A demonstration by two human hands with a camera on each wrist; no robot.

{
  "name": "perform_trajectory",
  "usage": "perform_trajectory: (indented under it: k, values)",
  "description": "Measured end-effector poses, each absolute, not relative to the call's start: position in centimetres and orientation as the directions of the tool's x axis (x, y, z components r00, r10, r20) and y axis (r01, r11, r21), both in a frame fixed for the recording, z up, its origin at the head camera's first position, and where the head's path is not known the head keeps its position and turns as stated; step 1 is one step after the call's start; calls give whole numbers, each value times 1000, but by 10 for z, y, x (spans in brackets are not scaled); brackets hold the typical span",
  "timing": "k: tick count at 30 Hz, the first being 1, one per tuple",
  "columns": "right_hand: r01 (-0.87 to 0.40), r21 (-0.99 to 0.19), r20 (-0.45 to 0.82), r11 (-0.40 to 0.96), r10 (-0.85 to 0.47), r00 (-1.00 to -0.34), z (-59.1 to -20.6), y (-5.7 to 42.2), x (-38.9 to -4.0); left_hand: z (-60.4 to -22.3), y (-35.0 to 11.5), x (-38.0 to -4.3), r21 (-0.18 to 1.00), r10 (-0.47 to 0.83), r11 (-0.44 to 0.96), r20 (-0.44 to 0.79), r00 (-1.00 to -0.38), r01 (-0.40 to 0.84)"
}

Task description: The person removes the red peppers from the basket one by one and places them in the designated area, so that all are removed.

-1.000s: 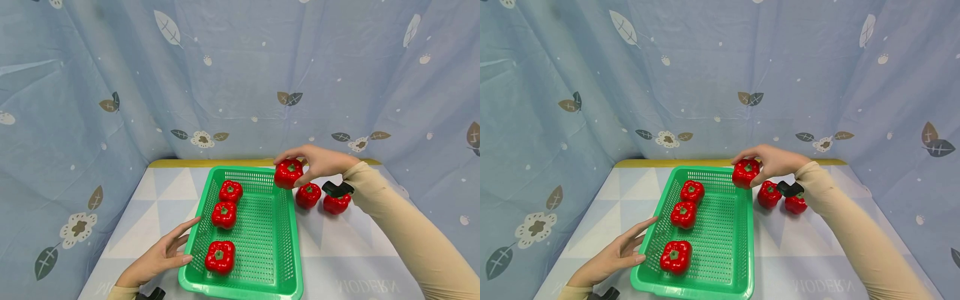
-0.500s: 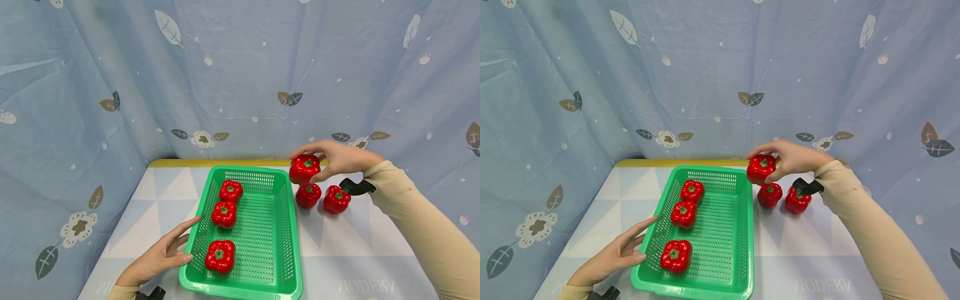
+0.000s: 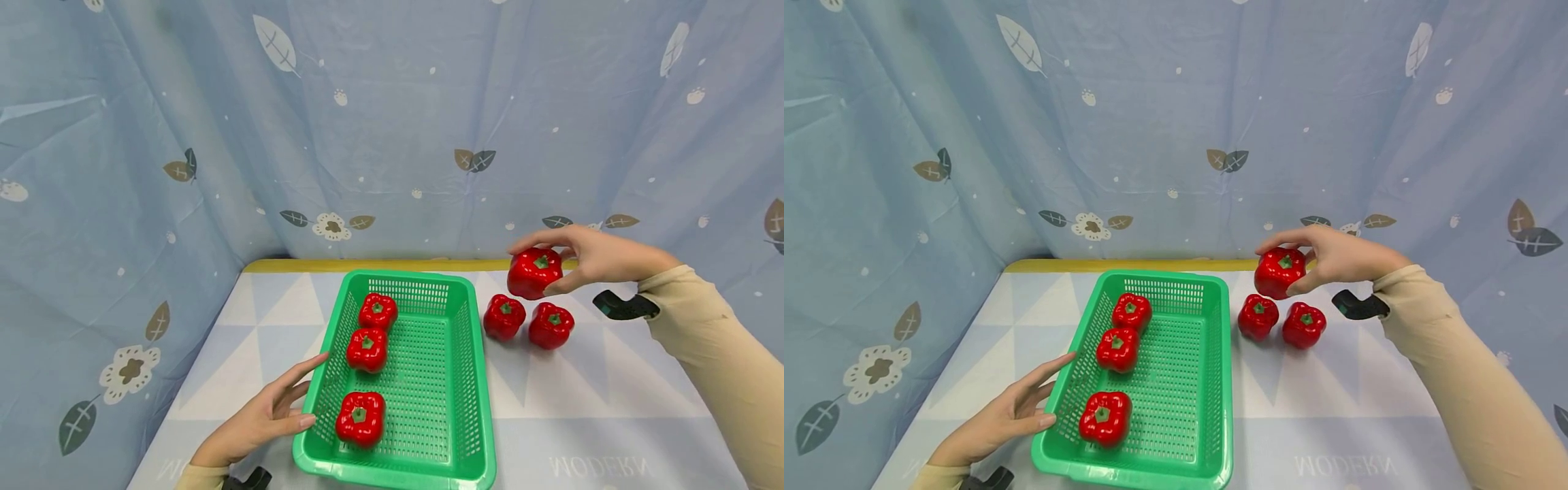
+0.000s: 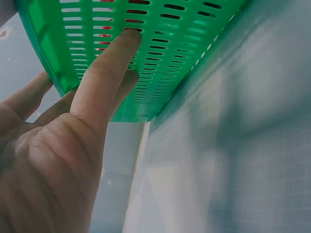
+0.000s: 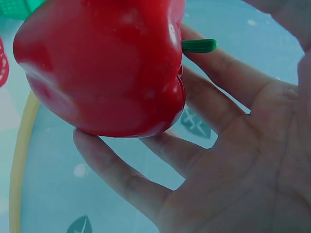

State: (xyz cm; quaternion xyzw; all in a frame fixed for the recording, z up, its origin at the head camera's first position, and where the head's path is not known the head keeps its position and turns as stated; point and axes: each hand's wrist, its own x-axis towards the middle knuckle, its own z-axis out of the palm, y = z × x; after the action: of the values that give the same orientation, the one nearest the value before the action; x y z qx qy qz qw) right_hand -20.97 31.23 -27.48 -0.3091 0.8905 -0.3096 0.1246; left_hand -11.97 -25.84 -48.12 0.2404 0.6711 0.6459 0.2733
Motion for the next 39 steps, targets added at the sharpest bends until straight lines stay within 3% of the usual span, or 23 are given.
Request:
perform_trajectory:
  k: [7,27,39]
  values:
    - [-471,-639,-21,608,-625,-780,-279,337,-202,-481,-258,-120,996,657,78,-80,-750,-37]
    - [-342,-592,-35,730,-447,-894,-305,399,-177,-481,-257,-120,998,673,51,-56,-738,-30]
    - [-273,-644,-50,715,-395,-917,-334,426,-166,-482,-258,-120,1000,694,12,-24,-719,-21]
